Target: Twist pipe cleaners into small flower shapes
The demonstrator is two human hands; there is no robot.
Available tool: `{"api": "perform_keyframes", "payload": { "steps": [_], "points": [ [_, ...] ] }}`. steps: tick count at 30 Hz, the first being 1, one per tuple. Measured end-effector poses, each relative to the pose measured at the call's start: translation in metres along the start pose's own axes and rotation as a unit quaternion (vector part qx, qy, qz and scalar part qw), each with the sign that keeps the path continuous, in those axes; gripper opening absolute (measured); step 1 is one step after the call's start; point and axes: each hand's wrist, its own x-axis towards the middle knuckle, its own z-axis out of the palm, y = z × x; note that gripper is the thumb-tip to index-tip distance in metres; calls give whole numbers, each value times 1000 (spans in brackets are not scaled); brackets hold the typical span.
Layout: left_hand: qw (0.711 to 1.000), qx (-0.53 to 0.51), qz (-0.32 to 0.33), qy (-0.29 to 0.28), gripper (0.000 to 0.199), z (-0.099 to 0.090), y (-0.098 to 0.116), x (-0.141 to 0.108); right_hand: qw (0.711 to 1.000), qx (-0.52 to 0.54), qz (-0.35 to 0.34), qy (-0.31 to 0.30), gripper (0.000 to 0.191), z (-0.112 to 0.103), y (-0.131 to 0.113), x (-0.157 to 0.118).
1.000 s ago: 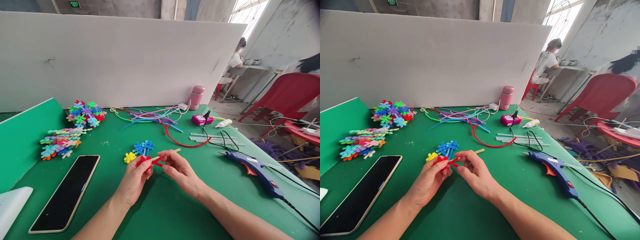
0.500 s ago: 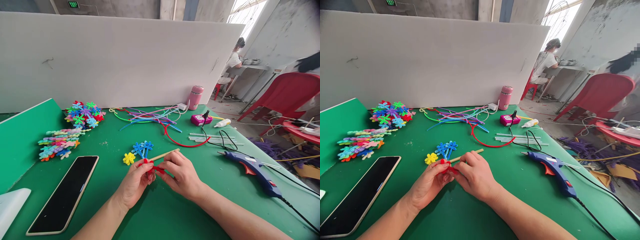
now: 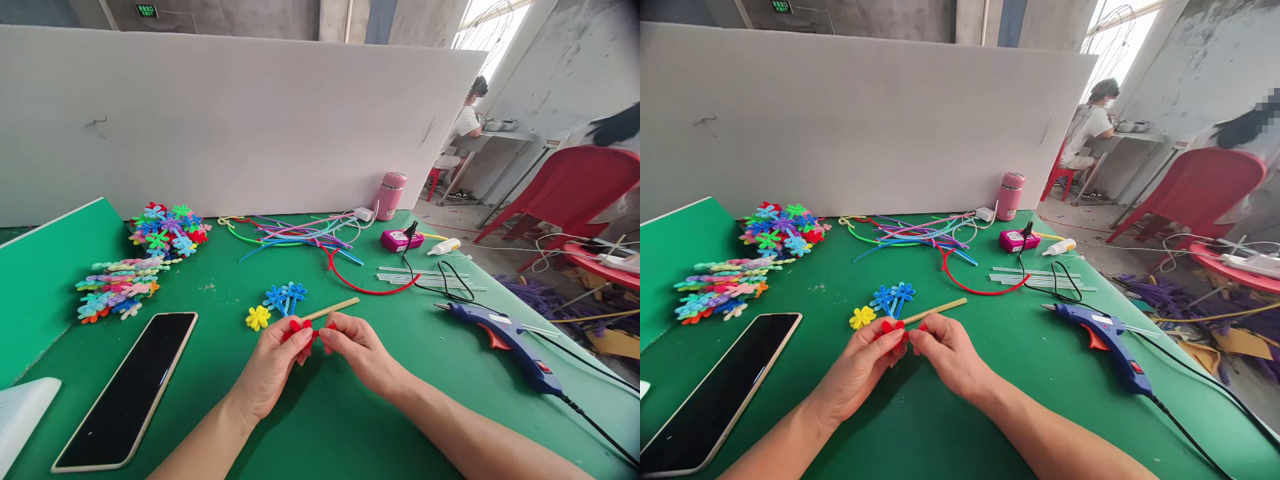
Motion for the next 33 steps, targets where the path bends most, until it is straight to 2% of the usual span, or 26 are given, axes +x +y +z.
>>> {"api": "perform_keyframes", "payload": {
  "steps": [3, 7, 11, 13, 19, 25, 29, 33],
  "points": [
    [998, 60, 13, 3, 19, 1, 1, 0, 991, 109, 78, 4, 29, 2, 1, 1],
    [993, 111, 46, 7, 18, 1, 1, 1, 952, 257, 166, 17, 27, 5, 0, 2],
    [989, 129, 68, 12, 18, 1, 0, 1, 918, 342, 202, 4, 23, 7, 1, 1],
    [991, 117, 61, 16, 18, 1, 0, 1, 924, 332, 189, 4, 24, 7, 2, 1],
    [1000, -13, -13, 2, 17, 0, 0, 2, 975, 192, 111, -1, 28, 4, 1, 0],
    [997, -65, -45, -15, 12, -1, 0, 1, 983, 170, 41, -53, 30, 4, -1, 0],
    [996, -87, -35, 10, 12, -1, 0, 3, 988, 136, 16, -68, 29, 4, -1, 1],
    [988, -137, -18, 63, 10, -1, 2, 5, 998, 34, -37, -33, 20, 3, 3, -1]
  ]
}}
